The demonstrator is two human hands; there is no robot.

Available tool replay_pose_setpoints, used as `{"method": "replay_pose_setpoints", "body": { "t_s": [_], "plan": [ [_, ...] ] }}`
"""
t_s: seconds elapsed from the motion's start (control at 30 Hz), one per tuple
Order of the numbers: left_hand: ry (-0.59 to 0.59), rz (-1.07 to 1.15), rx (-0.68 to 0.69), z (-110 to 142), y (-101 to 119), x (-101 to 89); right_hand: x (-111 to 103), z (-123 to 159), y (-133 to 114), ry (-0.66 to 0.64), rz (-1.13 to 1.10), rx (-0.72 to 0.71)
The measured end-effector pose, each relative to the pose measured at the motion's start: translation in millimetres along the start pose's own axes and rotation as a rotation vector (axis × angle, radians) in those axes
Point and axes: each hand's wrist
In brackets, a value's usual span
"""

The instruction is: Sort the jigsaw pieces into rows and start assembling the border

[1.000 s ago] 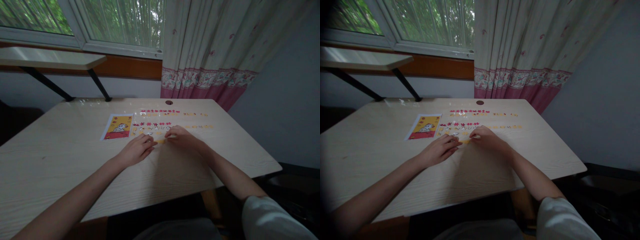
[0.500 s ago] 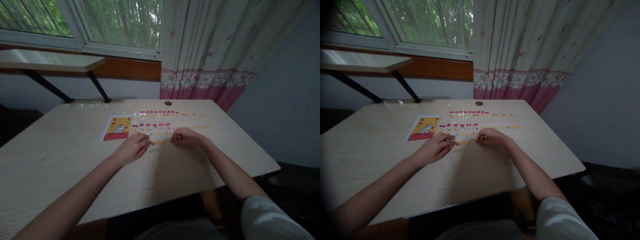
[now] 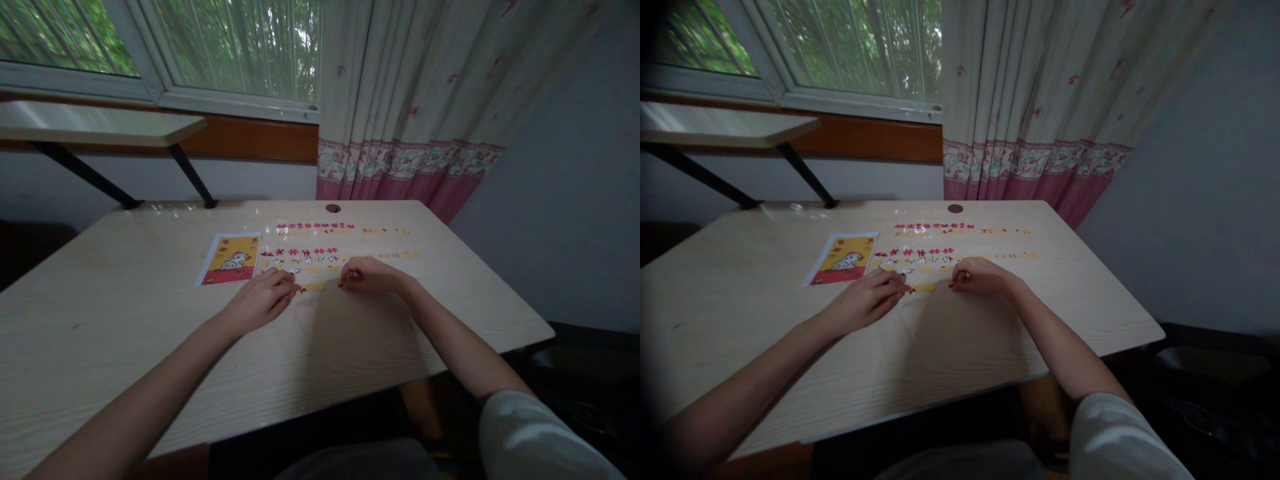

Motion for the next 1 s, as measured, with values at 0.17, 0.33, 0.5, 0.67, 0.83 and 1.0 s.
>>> {"method": "replay_pose_setpoints", "body": {
  "t_s": [0.17, 0.33, 0.5, 0.67, 0.83, 1.0],
  "plan": [
    [-0.003, -0.008, 0.004, -0.4, -0.1, 0.1, 0.0, -0.2, 0.2, -0.005, 0.001, 0.011],
    [-0.008, -0.020, 0.009, -0.1, 0.2, 0.2, -0.2, -0.6, 0.7, -0.026, -0.006, 0.026],
    [0.013, -0.013, 0.007, 0.7, -1.1, 1.7, 0.2, -0.4, 0.6, -0.021, -0.019, 0.022],
    [0.018, 0.001, 0.014, 0.3, -1.5, 2.2, 1.9, -0.9, 2.9, -0.024, -0.015, 0.021],
    [0.015, 0.004, 0.011, -0.2, -0.7, 1.7, 2.0, -0.9, 3.8, -0.016, -0.004, 0.001],
    [-0.003, -0.011, 0.014, 0.0, -0.9, 2.2, 0.4, -0.2, 0.6, -0.006, 0.014, -0.008]
  ]
}}
Point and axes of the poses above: each hand's wrist, its own z-axis away from the middle knuckle, its own x-axis out of the palm, y = z × x, and after that the axes turned 3 degrees about y, right-handed
